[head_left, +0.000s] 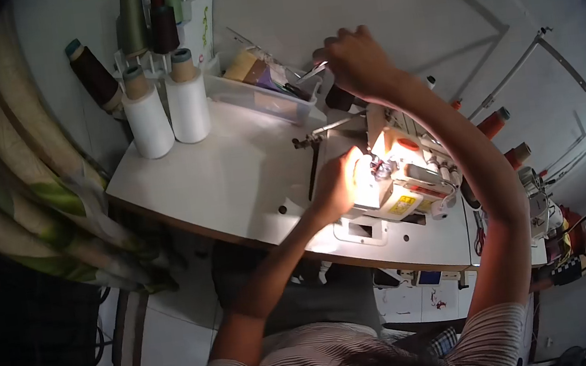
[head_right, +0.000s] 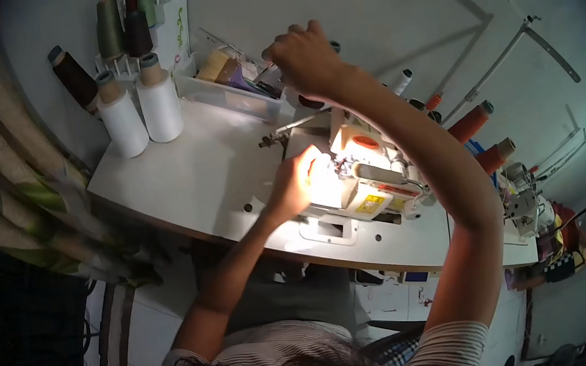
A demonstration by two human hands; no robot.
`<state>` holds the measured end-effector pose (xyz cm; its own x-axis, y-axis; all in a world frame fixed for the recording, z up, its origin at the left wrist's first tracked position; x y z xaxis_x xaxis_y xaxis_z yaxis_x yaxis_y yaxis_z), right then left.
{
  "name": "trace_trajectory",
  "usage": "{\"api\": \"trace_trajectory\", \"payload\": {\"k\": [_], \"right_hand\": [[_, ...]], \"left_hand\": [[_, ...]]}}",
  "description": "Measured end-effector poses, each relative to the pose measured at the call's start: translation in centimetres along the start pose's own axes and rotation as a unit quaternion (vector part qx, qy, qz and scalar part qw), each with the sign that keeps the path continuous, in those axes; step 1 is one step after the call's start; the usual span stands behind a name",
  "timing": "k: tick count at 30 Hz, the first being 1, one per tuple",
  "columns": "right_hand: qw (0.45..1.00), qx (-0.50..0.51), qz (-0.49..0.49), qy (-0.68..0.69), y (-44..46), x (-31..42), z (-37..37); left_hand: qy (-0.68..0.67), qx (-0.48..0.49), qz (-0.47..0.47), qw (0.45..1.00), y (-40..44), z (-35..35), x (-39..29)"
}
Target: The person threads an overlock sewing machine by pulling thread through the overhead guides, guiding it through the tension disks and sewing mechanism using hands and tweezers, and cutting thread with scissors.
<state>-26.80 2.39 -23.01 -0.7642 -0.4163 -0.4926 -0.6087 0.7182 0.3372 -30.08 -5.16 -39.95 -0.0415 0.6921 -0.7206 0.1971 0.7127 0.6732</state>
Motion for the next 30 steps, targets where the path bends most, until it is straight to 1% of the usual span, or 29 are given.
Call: {"api": "trace_trajectory", "payload": {"k": [2,3,4,6,7,9,10,11,14,16,17,18,19,20,21,22,23,24,25,27,28,29,30], "right_hand": [[0.998,0.051,0.0,-0.035,3.7,-0.3,4.2],[0.995,0.067,-0.007,-0.075,5.0,-0.2,6.1],[0.99,0.083,-0.013,-0.115,6.1,-0.1,8.0],[0.974,0.125,-0.037,-0.184,7.9,0.4,11.2],[0.97,0.147,-0.041,-0.188,8.3,0.8,12.1],[0.961,0.073,-0.108,-0.244,8.9,0.5,14.9],[0.967,0.081,-0.112,-0.216,9.2,0.8,14.4],[0.966,0.082,-0.109,-0.218,9.4,0.6,13.9],[0.984,0.062,-0.108,-0.125,9.8,-0.6,11.9],[0.977,0.205,-0.04,-0.045,9.6,-2.6,10.9],[0.985,0.159,-0.06,0.039,8.6,-3.3,10.4],[0.953,0.286,-0.026,0.096,7.6,-4.1,10.9],[0.901,0.407,0.01,0.151,6.0,-3.6,9.5],[0.864,0.452,0.042,0.219,4.4,-3.2,9.6],[0.838,0.501,0.013,0.218,3.1,-2.7,9.7],[0.847,0.488,-0.051,0.202,2.0,-2.5,12.1],[0.865,0.471,-0.076,0.156,1.1,-0.7,10.7],[0.876,0.444,-0.111,0.149,0.2,-0.2,13.0],[0.877,0.444,-0.119,0.141,-0.1,0.6,13.0],[0.871,0.453,-0.141,0.129,-0.1,1.6,12.6],[0.885,0.428,-0.15,0.11,-0.1,1.8,12.3],[0.897,0.404,-0.157,0.09,-0.2,2.2,11.7],[0.893,0.401,-0.202,0.037,-0.2,2.9,11.3]], "left_hand": [[0.001,-0.005,0.001,1.0,-0.1,0.1,0.1],[0.0,-0.003,-0.009,1.0,-0.2,0.1,0.2],[-0.011,-0.015,0.017,1.0,-0.1,0.5,0.6],[-0.02,-0.007,0.016,1.0,0.1,-0.1,0.1],[-0.027,-0.003,0.017,0.999,0.2,-0.1,-0.1],[-0.036,-0.016,0.039,0.998,0.3,-0.2,-0.3],[-0.038,-0.016,0.036,0.998,0.2,-0.4,-0.5],[-0.04,-0.017,0.032,0.999,0.2,-0.5,-0.4],[-0.057,-0.025,0.03,0.998,0.0,-0.2,0.2],[-0.068,-0.016,0.022,0.997,0.0,-0.2,0.6],[-0.075,-0.014,0.013,0.997,0.1,-0.5,0.5],[-0.087,0.029,-0.049,0.995,0.2,-0.7,0.5],[-0.097,-0.01,-0.017,0.995,0.3,-0.8,0.6],[-0.106,-0.048,0.016,0.993,0.3,-0.7,0.7],[-0.12,-0.104,0.045,0.986,0.0,-0.2,1.6],[-0.112,-0.05,-0.032,0.992,0.1,-0.8,1.3],[-0.117,-0.042,-0.04,0.991,0.2,-0.9,1.3],[-0.119,-0.034,-0.048,0.991,0.1,-0.9,1.3],[-0.131,-0.071,-0.014,0.989,0.2,-0.7,1.5],[-0.127,-0.089,0.01,0.988,0.1,-0.5,1.6],[-0.123,-0.054,-0.027,0.99,0.0,-0.8,1.3],[-0.133,-0.052,-0.044,0.989,-0.1,-0.6,1.7],[-0.142,-0.05,-0.06,0.987,-0.3,-0.2,2.3]]}}
Point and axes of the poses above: each hand's wrist, its own y-axis towards the middle knuckle, its own z-axis out of the palm, x = y × z, the point moved 3 cm from there along y, towards the middle knuckle, and after that the axes turned 5 degrees about z, right-handed, at the moved point
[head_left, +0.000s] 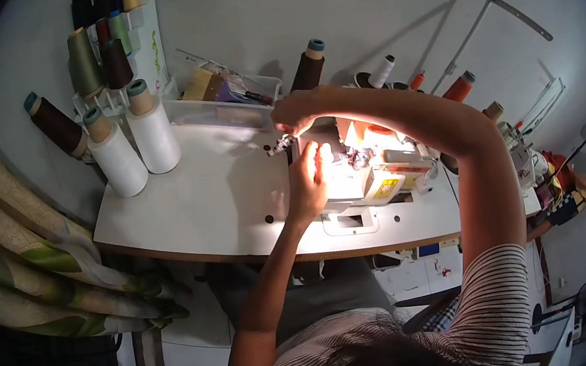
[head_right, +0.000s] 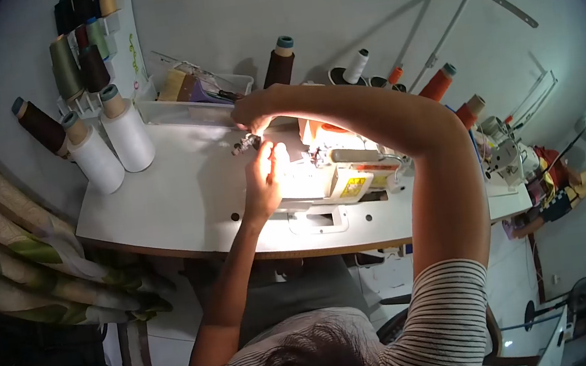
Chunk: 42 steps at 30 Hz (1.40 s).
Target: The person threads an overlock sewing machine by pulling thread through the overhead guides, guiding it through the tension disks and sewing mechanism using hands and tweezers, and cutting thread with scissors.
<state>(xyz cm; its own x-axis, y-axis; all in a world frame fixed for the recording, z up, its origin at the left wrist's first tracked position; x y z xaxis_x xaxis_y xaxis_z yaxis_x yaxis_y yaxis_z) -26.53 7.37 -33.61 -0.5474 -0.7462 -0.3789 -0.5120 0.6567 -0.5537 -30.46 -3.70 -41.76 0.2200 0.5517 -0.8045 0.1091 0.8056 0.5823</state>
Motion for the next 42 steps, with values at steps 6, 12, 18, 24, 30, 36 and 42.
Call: {"api": "trace_trajectory", "payload": {"k": [6,12,18,24,30,36,42], "right_hand": [[0.982,-0.168,0.007,0.086,-2.1,-0.5,-0.6],[0.983,-0.017,0.013,0.181,-6.7,-1.1,-2.4],[0.982,0.091,0.064,0.153,-7.9,0.1,-1.1],[0.987,0.098,0.095,0.086,-7.4,0.0,1.6],[0.988,0.066,0.082,0.115,-7.4,-0.1,1.9],[0.962,-0.206,0.139,0.111,-13.1,-2.8,-4.0],[0.875,-0.127,0.209,0.418,-14.2,-7.3,0.7]], "left_hand": [[-0.017,0.008,0.028,0.999,-0.2,-0.6,0.0],[-0.166,0.017,-0.069,0.984,0.0,-1.0,0.7],[-0.206,0.026,-0.1,0.973,2.3,-0.9,3.2],[-0.201,-0.009,-0.139,0.97,2.2,-0.3,0.5],[-0.023,-0.004,0.038,0.999,1.5,-0.1,2.0],[0.112,0.054,0.072,0.99,1.2,-0.1,-0.4],[0.038,0.043,0.111,0.992,1.5,0.3,-1.1]]}}
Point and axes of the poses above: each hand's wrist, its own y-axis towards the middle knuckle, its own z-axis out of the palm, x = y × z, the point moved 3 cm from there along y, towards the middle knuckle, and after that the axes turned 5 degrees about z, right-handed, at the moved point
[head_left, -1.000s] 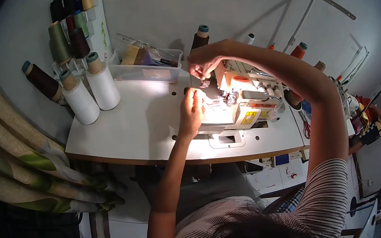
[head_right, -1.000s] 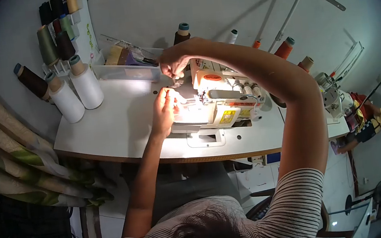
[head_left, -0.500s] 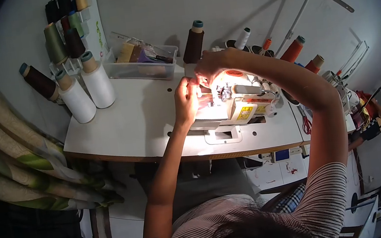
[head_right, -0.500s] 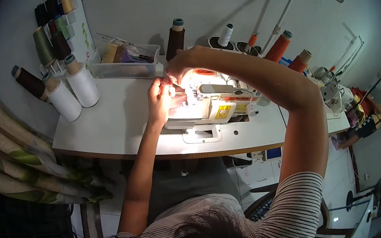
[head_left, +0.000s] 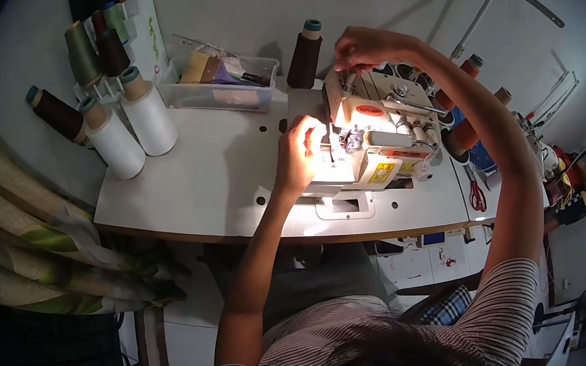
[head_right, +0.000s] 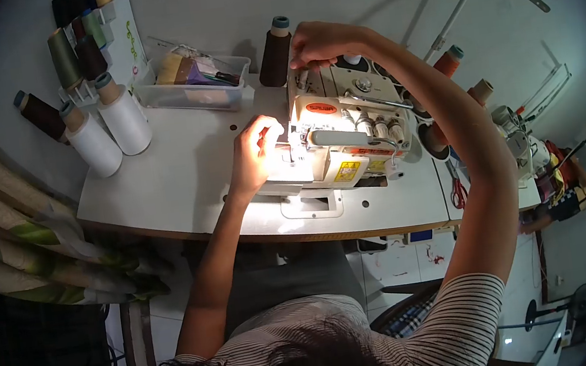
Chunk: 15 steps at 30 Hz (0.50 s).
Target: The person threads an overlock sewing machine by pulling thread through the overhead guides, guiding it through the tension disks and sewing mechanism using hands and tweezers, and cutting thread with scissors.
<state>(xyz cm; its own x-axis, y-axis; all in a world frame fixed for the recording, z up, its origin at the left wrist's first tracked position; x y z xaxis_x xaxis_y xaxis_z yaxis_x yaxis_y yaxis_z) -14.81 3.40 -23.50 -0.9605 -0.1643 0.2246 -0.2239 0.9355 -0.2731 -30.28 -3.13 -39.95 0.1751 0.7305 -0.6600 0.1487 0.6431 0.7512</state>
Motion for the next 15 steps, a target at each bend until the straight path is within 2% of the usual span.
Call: {"api": "trace_trajectory", "payload": {"k": [1,2,4,5,8,10,12,13,14,15], "right_hand": [[0.995,0.007,0.017,0.094,0.1,-0.6,0.3],[0.996,0.01,0.013,0.093,0.2,-1.0,0.8],[0.973,-0.025,0.054,0.225,0.2,-1.7,1.4],[0.961,-0.01,0.048,0.273,-0.1,-1.5,1.6],[0.955,-0.045,0.06,0.288,-0.3,-1.8,2.0],[0.952,-0.045,0.045,0.299,-0.5,-2.0,2.2],[0.929,-0.066,0.007,0.364,-0.7,-2.2,2.4],[0.924,-0.089,-0.003,0.372,-1.2,-1.6,2.4],[0.926,-0.083,-0.01,0.367,-1.5,-1.3,2.2],[0.932,-0.096,-0.042,0.346,-1.7,-1.1,1.8]], "left_hand": [[0.015,-0.016,0.021,1.0,0.0,-0.1,-0.1],[0.018,-0.019,0.019,0.999,0.0,-0.1,0.0],[0.032,-0.039,0.042,0.998,-0.1,0.0,0.1],[0.028,-0.036,0.03,0.999,-0.1,-0.1,-0.1],[0.022,-0.023,0.017,0.999,-0.1,-0.1,-0.2],[0.035,0.004,-0.03,0.999,0.0,-0.3,-0.7],[0.0,-0.011,-0.041,0.999,-0.2,0.2,-0.5],[0.0,-0.006,-0.052,0.999,-0.1,0.2,-0.3],[0.057,0.004,-0.033,0.998,-0.1,0.1,-0.2],[0.036,0.008,-0.038,0.999,-0.1,0.2,-0.1]]}}
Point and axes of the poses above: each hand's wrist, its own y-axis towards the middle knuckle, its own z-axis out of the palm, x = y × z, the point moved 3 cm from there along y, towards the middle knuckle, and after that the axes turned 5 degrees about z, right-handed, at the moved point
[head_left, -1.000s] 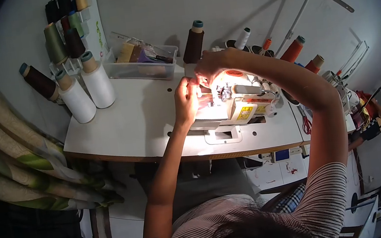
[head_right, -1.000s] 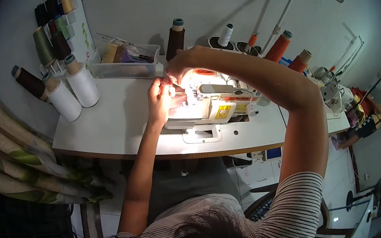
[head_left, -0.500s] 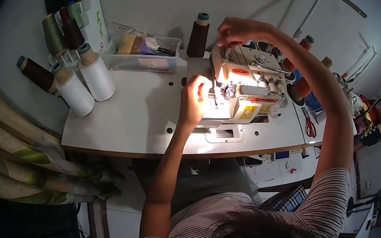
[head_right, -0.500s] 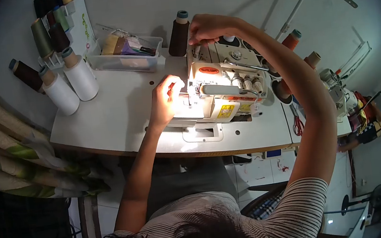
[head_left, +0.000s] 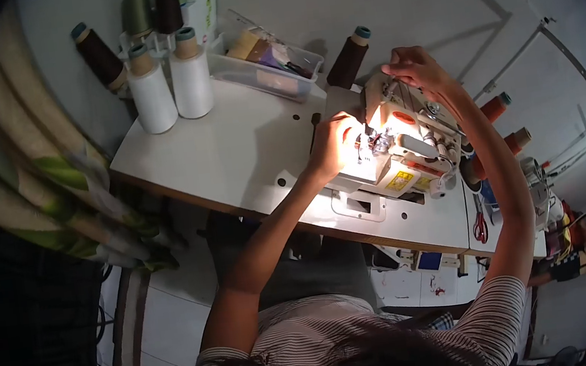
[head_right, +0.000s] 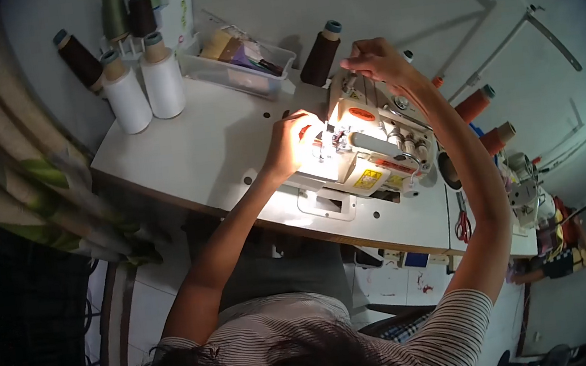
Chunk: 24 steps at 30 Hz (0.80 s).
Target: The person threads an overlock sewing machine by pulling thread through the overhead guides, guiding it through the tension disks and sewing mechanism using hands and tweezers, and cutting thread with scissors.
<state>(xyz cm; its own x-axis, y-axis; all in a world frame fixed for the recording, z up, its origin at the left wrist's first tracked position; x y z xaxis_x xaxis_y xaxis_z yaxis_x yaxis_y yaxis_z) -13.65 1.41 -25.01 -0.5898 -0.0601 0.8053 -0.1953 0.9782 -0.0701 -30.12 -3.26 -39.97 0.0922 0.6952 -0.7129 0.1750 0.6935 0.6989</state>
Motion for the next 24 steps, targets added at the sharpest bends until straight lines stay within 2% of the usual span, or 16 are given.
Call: {"api": "trace_trajectory", "payload": {"k": [2,6,9,11,13,17,18,20,21,22,23,24], "right_hand": [[0.998,0.0,-0.053,-0.021,-0.4,0.8,0.3],[0.998,0.014,-0.051,-0.043,-0.6,1.2,0.2],[0.997,0.022,-0.036,-0.057,-0.1,1.1,0.1],[0.994,0.009,-0.026,-0.107,0.0,1.0,0.1],[0.995,0.025,-0.023,-0.089,0.7,0.2,-0.3],[0.995,0.038,-0.023,-0.088,1.1,-0.3,-0.3],[0.992,0.032,-0.014,-0.122,0.7,0.0,-0.3],[0.975,0.006,-0.024,-0.222,0.1,0.5,-0.3],[0.976,0.0,-0.018,-0.217,-0.5,0.2,-0.4],[0.939,-0.055,-0.125,-0.315,-1.4,0.8,-0.3],[0.877,-0.107,-0.232,-0.406,-2.7,2.0,0.1],[0.878,-0.123,-0.219,-0.407,-4.3,2.6,0.1]], "left_hand": [[0.009,0.041,-0.003,0.999,0.0,-0.1,-0.3],[-0.017,0.066,-0.011,0.998,0.2,0.1,0.3],[-0.043,0.071,0.019,0.996,0.3,-0.1,0.4],[-0.069,0.077,0.006,0.995,0.2,0.0,0.5],[-0.064,0.044,0.018,0.997,0.4,0.1,0.4],[-0.048,0.076,0.057,0.994,0.4,-0.2,-0.1],[-0.023,0.087,0.037,0.995,0.4,-0.3,-0.1],[-0.056,0.082,0.029,0.995,0.1,-0.1,0.4],[-0.042,0.082,0.016,0.996,0.2,0.0,0.2],[-0.027,0.08,0.003,0.996,0.2,0.0,0.2],[-0.038,0.08,-0.015,0.996,0.2,0.1,0.5],[-0.035,0.08,-0.016,0.996,0.4,0.2,0.5]]}}
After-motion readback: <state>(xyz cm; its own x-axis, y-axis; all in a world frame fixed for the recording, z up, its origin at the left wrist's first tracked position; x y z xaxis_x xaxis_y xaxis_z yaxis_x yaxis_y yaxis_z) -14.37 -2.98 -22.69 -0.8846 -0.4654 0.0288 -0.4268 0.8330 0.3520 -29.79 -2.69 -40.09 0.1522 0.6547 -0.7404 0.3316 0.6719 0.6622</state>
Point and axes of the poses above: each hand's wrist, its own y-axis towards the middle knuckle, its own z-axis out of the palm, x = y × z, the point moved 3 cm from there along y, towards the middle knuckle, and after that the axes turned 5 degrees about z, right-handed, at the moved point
